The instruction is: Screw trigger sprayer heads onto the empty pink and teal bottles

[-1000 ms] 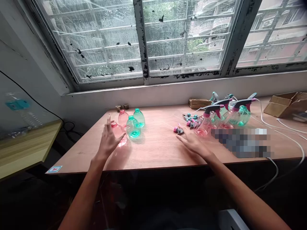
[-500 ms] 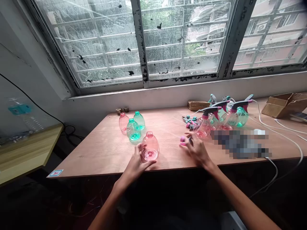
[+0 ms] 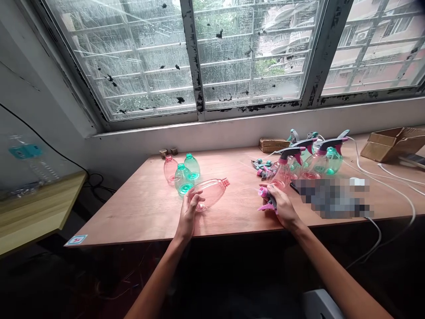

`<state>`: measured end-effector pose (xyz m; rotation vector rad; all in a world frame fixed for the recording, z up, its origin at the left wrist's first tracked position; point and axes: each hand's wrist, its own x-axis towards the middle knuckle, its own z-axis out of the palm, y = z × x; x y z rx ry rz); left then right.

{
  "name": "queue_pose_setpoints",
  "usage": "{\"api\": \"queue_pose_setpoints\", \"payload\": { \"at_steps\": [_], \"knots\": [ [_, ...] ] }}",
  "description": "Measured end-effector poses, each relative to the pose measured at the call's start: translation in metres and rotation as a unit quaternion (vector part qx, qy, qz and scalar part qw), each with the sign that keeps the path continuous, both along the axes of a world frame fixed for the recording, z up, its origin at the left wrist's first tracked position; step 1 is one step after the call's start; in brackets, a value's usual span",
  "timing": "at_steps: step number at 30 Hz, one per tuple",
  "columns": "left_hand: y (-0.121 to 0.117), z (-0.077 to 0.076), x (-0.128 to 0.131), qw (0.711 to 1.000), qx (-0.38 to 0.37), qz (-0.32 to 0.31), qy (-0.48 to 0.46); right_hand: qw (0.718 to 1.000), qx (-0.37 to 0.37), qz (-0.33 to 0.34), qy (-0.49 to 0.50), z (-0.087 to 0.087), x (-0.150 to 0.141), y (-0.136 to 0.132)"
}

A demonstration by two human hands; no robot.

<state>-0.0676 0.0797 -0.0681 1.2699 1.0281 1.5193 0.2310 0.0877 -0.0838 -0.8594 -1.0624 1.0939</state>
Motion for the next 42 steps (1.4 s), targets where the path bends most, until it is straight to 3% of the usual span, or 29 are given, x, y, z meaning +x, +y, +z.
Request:
{"api": "queue_pose_setpoints", "payload": {
  "at_steps": [4,9,13,16,21,24,28,33,37,42],
  "knots": [
    [0.002,-0.001,-0.001,1.000,-0.004,0.024,-0.003,1.000,0.010,-0.001,-0.027,0.001,0.000,-0.001],
    [0.003,-0.001,-0.001,0.999,0.001,0.051,-0.006,0.999,0.020,-0.037,0.016,0.003,0.000,-0.002],
    [0.002,-0.002,-0.002,0.999,0.000,0.046,0.023,1.000,0.009,-0.007,-0.008,0.004,-0.001,-0.002],
    [-0.002,-0.001,-0.003,0.998,0.002,0.017,0.058,0.999,-0.006,0.033,-0.039,0.003,-0.002,-0.004],
    [-0.010,0.004,0.001,0.990,0.041,-0.105,0.082,0.989,-0.052,0.130,-0.038,0.001,-0.002,-0.009],
    [-0.011,0.004,0.002,0.989,0.045,-0.120,0.077,0.982,-0.060,0.169,-0.052,0.001,-0.007,-0.011],
    [-0.010,0.001,0.001,0.990,0.060,-0.121,0.047,0.981,-0.067,0.173,-0.056,0.002,-0.021,-0.013],
    [-0.009,-0.002,-0.001,0.983,0.078,-0.146,0.080,0.980,-0.087,0.178,-0.009,0.002,-0.029,-0.017],
    [-0.010,-0.004,-0.001,0.979,0.085,-0.164,0.092,0.984,-0.076,0.160,-0.028,0.003,-0.027,-0.020],
    [-0.013,0.001,-0.001,0.965,0.044,-0.224,0.126,0.987,-0.057,0.134,-0.062,0.004,-0.028,-0.023]
  ]
}}
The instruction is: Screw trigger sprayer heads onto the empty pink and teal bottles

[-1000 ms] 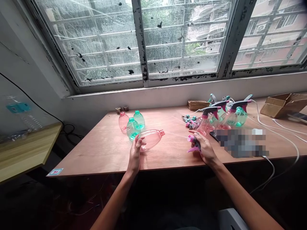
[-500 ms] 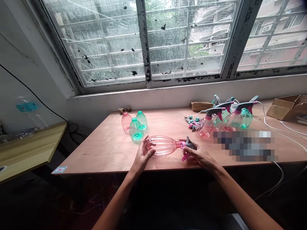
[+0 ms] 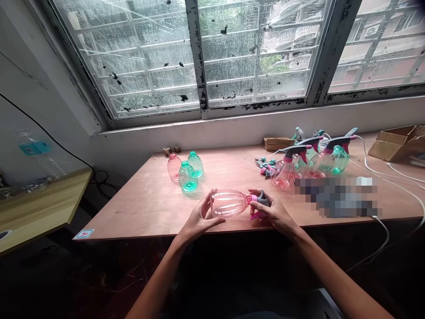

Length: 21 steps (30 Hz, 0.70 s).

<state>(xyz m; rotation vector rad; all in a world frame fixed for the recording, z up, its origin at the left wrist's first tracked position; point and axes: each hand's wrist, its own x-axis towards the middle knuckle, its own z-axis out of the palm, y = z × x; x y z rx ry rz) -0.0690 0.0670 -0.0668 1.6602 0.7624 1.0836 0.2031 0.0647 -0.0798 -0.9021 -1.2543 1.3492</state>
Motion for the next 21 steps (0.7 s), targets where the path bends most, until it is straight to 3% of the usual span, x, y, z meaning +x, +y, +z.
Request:
{"api": "queue_pose_setpoints", "payload": {
  "at_steps": [9,18,21],
  "knots": [
    [-0.0004,0.0024,0.0022,0.993,-0.113,-0.007,-0.031,0.999,-0.040,-0.005,-0.021,0.0083,-0.0039,-0.0062],
    [0.0002,0.0026,0.0008,0.995,-0.090,-0.029,-0.012,1.000,-0.010,-0.006,-0.023,0.0038,0.0003,-0.0029],
    [-0.0007,0.0044,0.0017,0.995,-0.094,-0.007,-0.013,1.000,0.005,-0.007,-0.025,0.0026,0.0002,-0.0016]
  ]
}}
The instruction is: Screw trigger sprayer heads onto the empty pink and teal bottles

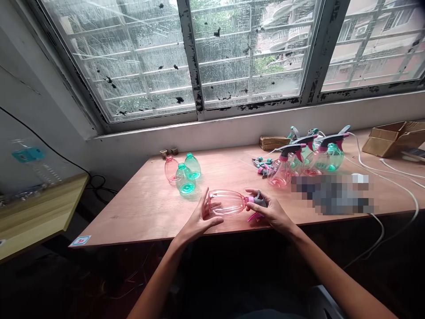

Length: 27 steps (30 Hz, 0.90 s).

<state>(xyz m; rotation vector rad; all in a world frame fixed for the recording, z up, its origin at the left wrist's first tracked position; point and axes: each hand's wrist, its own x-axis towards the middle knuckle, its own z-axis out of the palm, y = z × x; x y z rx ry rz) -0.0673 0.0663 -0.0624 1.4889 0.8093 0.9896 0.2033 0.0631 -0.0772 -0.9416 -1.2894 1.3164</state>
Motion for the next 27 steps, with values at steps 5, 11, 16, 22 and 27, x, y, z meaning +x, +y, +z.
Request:
{"api": "queue_pose_setpoints", "payload": {
  "at_steps": [5,11,16,22,27],
  "knots": [
    [0.000,0.005,0.002,1.000,-0.010,0.008,0.000,0.998,0.054,-0.029,-0.032,-0.001,0.000,0.003],
    [0.000,0.004,0.003,0.999,-0.023,0.025,-0.035,0.995,0.072,-0.046,-0.052,-0.002,0.001,0.002],
    [0.006,-0.001,0.005,0.997,-0.012,0.069,-0.044,0.993,0.096,-0.039,-0.059,-0.006,-0.002,0.001],
    [0.006,0.001,0.006,0.993,-0.016,0.120,0.005,0.992,0.124,-0.034,-0.015,-0.013,-0.008,0.000],
    [0.004,0.002,0.007,0.994,-0.006,0.109,0.010,0.978,0.183,-0.071,-0.076,-0.014,-0.007,0.000]
  ]
}}
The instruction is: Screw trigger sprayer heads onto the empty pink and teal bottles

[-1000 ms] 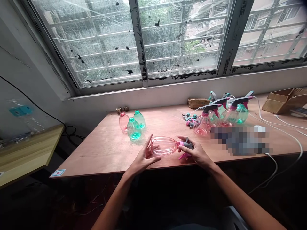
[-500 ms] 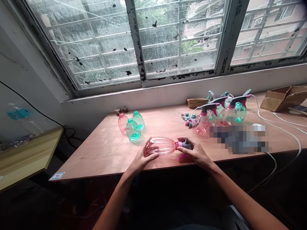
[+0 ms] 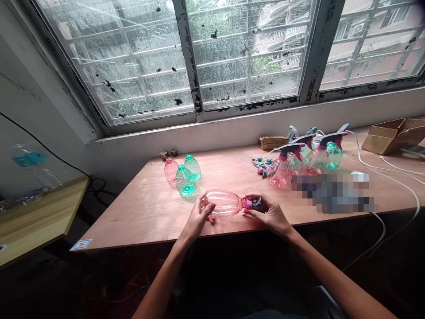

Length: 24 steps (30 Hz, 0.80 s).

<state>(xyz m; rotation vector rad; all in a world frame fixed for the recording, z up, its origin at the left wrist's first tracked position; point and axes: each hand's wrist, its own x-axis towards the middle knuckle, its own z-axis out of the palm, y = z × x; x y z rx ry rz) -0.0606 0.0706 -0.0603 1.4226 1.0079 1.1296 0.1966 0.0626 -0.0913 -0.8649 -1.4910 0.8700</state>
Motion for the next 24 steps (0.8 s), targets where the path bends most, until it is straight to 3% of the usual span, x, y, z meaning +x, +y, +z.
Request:
{"api": "queue_pose_setpoints", "payload": {
  "at_steps": [5,12,16,20,24],
  "knots": [
    [0.0021,-0.0025,-0.0012,1.000,0.005,-0.004,-0.018,1.000,0.013,-0.010,-0.023,0.0043,-0.0010,-0.0030],
    [0.0018,-0.0051,-0.0059,0.997,0.029,-0.054,-0.051,0.997,-0.073,0.019,0.026,0.0049,-0.0002,-0.0030],
    [0.0033,-0.0064,-0.0064,0.998,0.023,-0.035,-0.041,0.991,-0.115,0.047,0.051,0.0035,0.0027,-0.0001],
    [0.0056,-0.0067,-0.0058,0.999,0.002,-0.003,-0.048,0.993,-0.083,0.057,0.061,0.0013,0.0025,0.0002],
    [0.0033,-0.0040,-0.0058,0.999,0.000,-0.010,-0.037,0.993,-0.085,0.058,0.066,0.0014,0.0010,-0.0018]
  ]
}}
